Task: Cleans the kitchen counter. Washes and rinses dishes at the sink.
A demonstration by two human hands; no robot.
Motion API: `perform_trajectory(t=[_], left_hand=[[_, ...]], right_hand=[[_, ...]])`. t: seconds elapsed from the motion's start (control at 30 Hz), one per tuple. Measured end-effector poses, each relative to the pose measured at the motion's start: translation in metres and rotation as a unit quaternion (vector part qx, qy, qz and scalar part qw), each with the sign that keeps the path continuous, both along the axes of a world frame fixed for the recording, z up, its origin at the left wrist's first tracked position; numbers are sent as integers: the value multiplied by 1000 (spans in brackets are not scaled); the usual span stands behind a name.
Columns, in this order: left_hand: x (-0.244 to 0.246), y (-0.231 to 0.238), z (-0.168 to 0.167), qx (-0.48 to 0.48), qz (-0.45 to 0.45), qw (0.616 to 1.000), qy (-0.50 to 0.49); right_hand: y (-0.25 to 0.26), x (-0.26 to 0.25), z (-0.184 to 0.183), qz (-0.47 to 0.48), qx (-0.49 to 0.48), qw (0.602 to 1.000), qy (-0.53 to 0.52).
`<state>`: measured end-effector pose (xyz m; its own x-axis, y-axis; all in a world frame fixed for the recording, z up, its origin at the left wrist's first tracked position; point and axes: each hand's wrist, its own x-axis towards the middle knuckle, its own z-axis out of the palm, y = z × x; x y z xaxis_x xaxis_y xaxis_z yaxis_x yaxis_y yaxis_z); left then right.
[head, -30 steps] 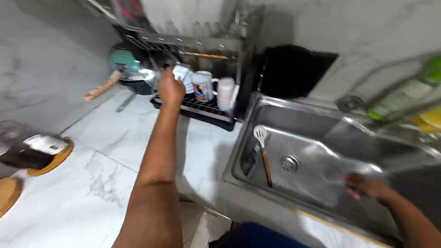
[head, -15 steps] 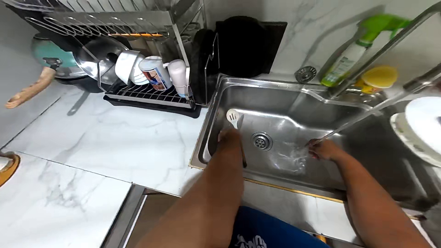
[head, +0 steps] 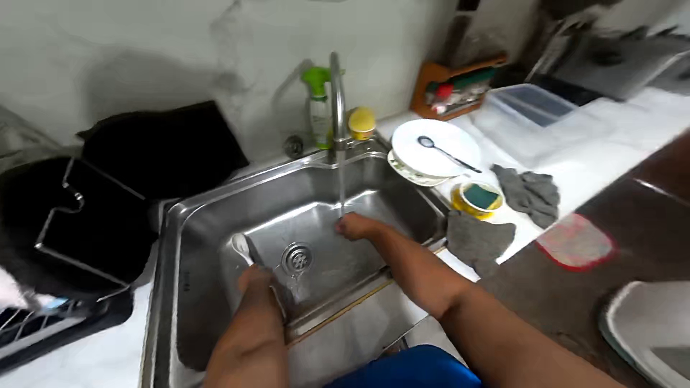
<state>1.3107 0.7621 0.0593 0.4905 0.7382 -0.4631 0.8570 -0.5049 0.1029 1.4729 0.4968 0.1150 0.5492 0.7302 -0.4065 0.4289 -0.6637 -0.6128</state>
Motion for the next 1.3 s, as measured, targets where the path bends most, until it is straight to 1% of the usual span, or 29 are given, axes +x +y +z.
perform_trajectory(t=[0.07, 0.13, 0.2, 0.23, 0.27, 0.3, 0.33, 0.37, 0.4, 0.43, 0.47, 0.5, 0.57, 0.63, 0.7, 0.77, 0.8, 0.83, 0.87, 0.9, 0.93, 0.97, 1.03, 1.1, 1.17, 1.2, 1.3], left_hand=[[-1, 10, -5, 26, 11, 999, -16], [-1, 7, 10, 53, 30, 996, -66], [9, -8, 38, 42, 38, 988, -145], [18, -19, 49, 17, 36, 979, -202], [30, -31, 53, -22, 39, 959, -278], [46, -46, 51, -82, 65, 926, -363], [63, -65, 46, -163, 110, 877, -439], [78, -91, 46, -271, 169, 807, -497], [88, -117, 54, -378, 222, 734, -519], [95, -142, 66, -459, 260, 674, -517], [99, -161, 79, -512, 289, 631, -506], [102, -176, 88, -535, 304, 615, -493], [112, -197, 92, -544, 340, 596, -483], [117, -205, 87, -558, 373, 557, -488], [117, -204, 78, -587, 381, 519, -490], [117, -207, 72, -613, 395, 493, -474], [115, -209, 71, -619, 402, 488, -466], [113, -209, 71, -611, 402, 502, -463], [110, -206, 68, -588, 395, 535, -460], [108, -201, 65, -566, 374, 577, -454], [107, -197, 63, -555, 337, 618, -443], [107, -195, 63, -550, 289, 651, -435], [107, -197, 65, -534, 190, 706, -424], [107, -203, 66, -500, 110, 754, -412], [109, -208, 65, -451, 61, 795, -401], [110, -208, 66, -432, 50, 810, -393], [112, -202, 66, -388, 51, 833, -391]], right_hand=[[-1, -1, 4, -30, 3, 999, 14], [0, -3, 9, -94, 18, 994, 62], [6, -6, 20, -161, 55, 976, 137], [9, -9, 27, -187, 87, 962, 178], [13, -12, 36, -204, 122, 947, 214], [17, -16, 44, -210, 153, 937, 234], [21, -20, 49, -213, 178, 932, 232], [23, -24, 53, -212, 187, 937, 208], [24, -28, 55, -205, 172, 949, 165], [22, -33, 57, -194, 141, 963, 120], [16, -37, 59, -184, 109, 973, 81], [8, -42, 61, -185, 81, 977, 62], [-10, -48, 71, -185, 21, 982, 38], [-31, -51, 85, -129, -60, 990, 7], [-49, -58, 97, -53, -130, 989, -54], [-64, -70, 108, -18, -186, 976, -113], [-71, -75, 113, -16, -205, 970, -128], [-79, -78, 120, -16, -220, 966, -136], [-88, -82, 128, -14, -233, 962, -143], [-97, -83, 137, -9, -241, 958, -152], [-106, -84, 146, 1, -251, 954, -164], [-113, -84, 154, 8, -259, 949, -177], [-120, -86, 167, 9, -276, 941, -198], [-126, -85, 177, 7, -280, 937, -210], [-132, -83, 181, 3, -270, 937, -221], [-134, -81, 180, -1, -264, 938, -225], [-135, -81, 173, -4, -246, 940, -235]])
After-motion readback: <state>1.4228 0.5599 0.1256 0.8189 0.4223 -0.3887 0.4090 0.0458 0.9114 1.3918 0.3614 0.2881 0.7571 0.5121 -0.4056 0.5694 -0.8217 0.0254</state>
